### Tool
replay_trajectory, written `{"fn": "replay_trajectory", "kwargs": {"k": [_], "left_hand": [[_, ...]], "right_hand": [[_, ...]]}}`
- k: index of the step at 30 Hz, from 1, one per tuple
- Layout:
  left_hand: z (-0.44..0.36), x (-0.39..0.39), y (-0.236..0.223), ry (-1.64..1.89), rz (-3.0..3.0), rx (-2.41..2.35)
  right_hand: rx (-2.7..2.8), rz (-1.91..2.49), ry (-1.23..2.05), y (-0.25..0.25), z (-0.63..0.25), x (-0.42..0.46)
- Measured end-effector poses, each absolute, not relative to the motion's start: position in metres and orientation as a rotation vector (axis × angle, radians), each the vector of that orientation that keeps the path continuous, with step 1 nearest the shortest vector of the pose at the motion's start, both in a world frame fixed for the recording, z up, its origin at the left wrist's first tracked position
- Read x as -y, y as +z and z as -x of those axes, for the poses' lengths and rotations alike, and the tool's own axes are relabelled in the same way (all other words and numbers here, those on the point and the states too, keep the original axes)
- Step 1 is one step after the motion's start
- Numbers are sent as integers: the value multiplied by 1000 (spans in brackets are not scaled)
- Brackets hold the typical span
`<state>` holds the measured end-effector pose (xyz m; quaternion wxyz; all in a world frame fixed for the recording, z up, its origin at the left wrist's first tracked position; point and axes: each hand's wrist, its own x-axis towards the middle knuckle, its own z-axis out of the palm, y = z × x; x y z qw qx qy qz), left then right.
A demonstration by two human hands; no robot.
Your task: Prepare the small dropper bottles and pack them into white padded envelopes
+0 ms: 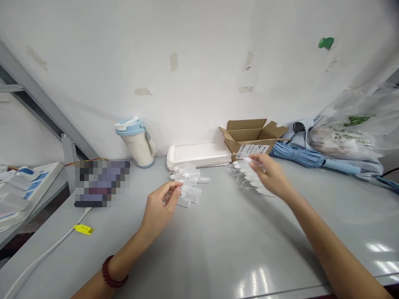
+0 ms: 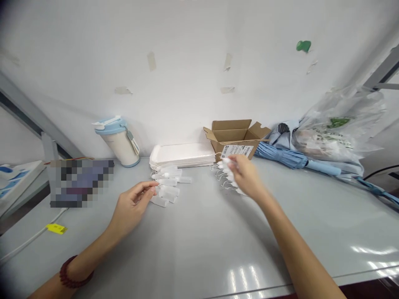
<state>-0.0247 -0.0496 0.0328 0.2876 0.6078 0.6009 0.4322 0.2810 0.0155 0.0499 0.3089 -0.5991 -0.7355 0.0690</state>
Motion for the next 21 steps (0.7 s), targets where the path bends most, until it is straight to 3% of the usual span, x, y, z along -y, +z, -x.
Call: {"fn": "replay_trajectory", "kwargs": {"k": [6,13,21], "left_hand": [[17,57,30,1048,-1803,-1468],[10,64,34,936,-1883,-1348],[11,62,36,887,-1504,-1222]], "right_hand": [[2162,1074,552,38,-209,28],[2215,1019,708,32,-198,41],[2206,997,772,36,-196,45]]}}
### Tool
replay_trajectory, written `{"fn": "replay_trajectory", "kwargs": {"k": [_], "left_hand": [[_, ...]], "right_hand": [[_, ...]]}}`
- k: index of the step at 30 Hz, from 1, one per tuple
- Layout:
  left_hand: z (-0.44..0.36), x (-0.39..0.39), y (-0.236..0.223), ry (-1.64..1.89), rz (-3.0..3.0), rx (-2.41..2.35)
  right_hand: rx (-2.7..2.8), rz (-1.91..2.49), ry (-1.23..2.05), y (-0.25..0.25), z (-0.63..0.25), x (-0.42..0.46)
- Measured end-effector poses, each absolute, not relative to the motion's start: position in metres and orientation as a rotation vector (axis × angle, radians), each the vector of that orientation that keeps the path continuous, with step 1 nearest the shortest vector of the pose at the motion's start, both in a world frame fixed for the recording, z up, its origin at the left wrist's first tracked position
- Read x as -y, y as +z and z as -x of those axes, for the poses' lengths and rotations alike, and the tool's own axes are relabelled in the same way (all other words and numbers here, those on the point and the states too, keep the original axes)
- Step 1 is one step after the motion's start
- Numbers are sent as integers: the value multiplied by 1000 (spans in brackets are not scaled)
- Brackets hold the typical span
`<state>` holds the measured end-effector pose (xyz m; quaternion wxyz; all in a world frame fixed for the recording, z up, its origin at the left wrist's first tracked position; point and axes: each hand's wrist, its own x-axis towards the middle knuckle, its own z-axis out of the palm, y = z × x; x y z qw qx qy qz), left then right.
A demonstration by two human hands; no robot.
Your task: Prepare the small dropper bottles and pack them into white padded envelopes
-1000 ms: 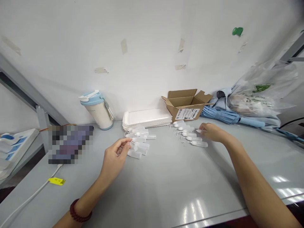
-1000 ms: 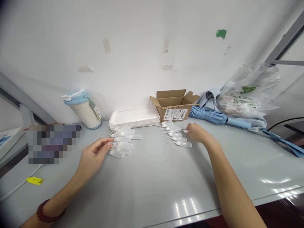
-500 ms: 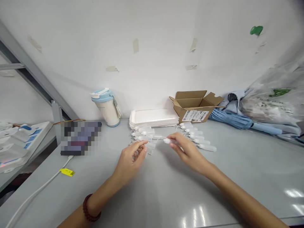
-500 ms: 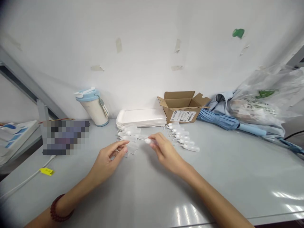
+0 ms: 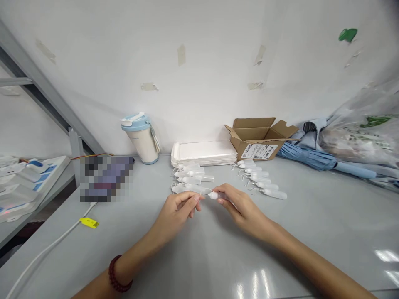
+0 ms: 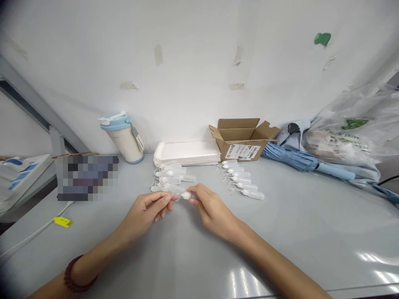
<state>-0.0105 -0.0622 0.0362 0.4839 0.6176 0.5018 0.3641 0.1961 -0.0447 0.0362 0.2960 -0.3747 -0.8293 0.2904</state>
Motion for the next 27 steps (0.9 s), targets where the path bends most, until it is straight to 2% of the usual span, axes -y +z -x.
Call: {"fn": "replay_trajectory", "kwargs": {"k": [9,27], "left_hand": [[5,63,38,863,-1208,-1066],[5,63,41,821,-1162,-1066]], "right_hand": [[2168,1003,914,38,-192,47],[2172,1004,930,40,-194,49]]}}
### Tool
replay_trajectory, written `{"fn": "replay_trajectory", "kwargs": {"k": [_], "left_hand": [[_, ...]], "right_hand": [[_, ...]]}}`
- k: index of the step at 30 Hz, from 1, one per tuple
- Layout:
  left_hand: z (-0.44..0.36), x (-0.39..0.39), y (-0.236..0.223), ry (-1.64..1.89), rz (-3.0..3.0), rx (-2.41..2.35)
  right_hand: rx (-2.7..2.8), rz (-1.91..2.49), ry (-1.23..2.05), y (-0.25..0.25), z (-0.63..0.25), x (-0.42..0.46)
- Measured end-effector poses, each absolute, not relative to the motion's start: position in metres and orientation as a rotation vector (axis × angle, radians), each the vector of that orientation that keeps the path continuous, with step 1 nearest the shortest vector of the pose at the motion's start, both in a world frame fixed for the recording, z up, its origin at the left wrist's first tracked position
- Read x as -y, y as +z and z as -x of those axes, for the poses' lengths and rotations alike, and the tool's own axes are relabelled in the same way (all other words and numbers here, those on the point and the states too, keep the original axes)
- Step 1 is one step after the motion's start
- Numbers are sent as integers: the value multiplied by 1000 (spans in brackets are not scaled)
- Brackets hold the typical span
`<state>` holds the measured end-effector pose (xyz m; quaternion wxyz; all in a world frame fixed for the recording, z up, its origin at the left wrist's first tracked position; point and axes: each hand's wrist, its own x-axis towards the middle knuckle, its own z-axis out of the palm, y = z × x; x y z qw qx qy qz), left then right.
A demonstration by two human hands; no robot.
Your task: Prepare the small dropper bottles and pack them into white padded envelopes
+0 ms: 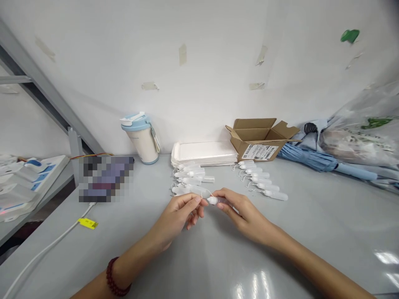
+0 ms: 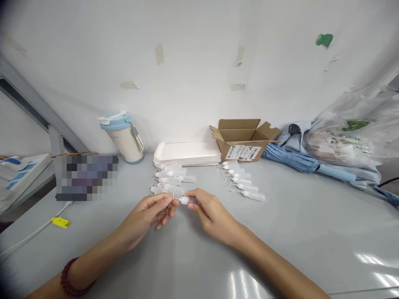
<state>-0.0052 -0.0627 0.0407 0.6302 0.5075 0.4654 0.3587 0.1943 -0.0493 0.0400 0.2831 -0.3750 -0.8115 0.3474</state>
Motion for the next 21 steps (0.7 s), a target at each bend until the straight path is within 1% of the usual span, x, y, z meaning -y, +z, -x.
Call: {"fn": "replay_trajectory", "kwargs": {"k": [10,16,21], "left_hand": [[7,63,40,811,-1209,-1063],[4,67,33,824,-1539,-1163],[1,72,27,799,-1672,-1232]], "right_hand": [[2221,994,869,41,-194,50],[2331,904,762,38,-195,52],[2364,874,656,31,-194,55]]}}
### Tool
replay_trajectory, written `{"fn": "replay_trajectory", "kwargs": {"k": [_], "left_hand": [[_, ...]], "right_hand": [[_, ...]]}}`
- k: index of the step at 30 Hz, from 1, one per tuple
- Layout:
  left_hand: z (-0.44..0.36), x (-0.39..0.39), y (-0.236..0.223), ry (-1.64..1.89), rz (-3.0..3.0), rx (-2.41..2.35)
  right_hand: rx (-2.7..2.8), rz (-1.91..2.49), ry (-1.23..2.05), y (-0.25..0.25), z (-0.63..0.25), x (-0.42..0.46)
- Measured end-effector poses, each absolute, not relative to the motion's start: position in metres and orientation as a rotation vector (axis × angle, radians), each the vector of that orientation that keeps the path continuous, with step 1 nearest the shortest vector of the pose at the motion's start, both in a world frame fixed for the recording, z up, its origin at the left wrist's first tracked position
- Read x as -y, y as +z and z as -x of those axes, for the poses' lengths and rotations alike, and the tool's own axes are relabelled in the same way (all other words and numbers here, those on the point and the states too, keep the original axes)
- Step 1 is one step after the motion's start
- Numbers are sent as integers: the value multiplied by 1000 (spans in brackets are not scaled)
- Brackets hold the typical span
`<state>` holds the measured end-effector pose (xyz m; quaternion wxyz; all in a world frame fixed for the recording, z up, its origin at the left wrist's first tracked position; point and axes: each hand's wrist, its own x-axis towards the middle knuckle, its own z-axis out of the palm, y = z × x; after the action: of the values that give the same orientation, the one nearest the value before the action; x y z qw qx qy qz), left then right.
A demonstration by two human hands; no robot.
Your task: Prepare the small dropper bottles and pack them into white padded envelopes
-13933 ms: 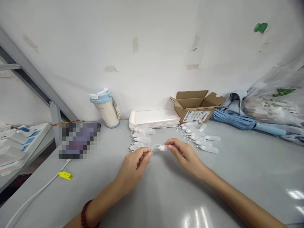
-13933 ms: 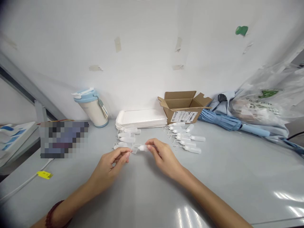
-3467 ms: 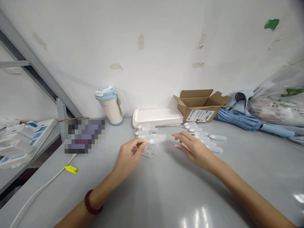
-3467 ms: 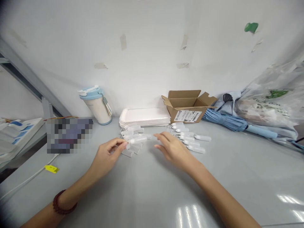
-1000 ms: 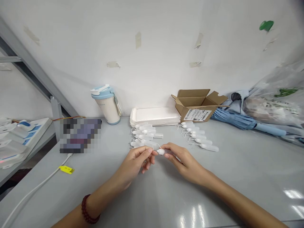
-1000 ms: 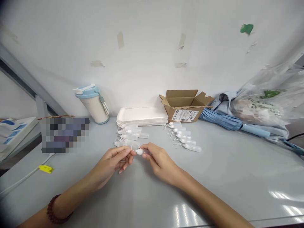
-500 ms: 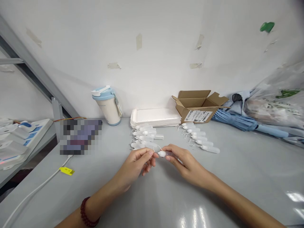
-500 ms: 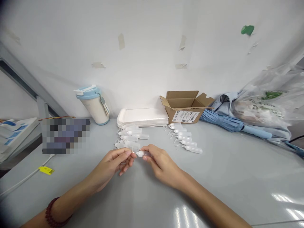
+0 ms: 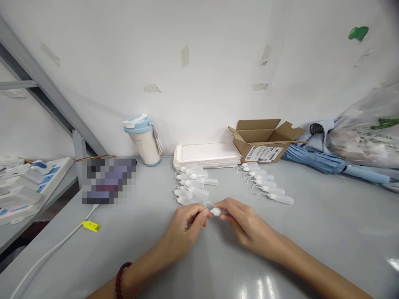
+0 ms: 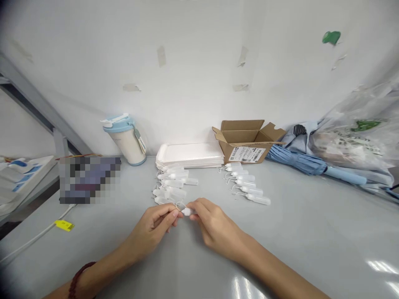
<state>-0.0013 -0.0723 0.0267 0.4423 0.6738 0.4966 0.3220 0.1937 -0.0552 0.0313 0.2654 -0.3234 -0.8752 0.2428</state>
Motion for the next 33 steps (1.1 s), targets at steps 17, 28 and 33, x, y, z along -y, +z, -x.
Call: {"fn": "replay_trajectory", "kwargs": {"k": [17,28,33], "left_hand": [[6,65,34,815,-1693,-1186],[9,61,24,679,-2048,-1217],[21,54,36,1011,-2044,-1403]], "right_hand": [[2414,885,739,38,-198,52],[2508,884,709,27,-194,50],[2391,1019,426,35,-212,32]]}}
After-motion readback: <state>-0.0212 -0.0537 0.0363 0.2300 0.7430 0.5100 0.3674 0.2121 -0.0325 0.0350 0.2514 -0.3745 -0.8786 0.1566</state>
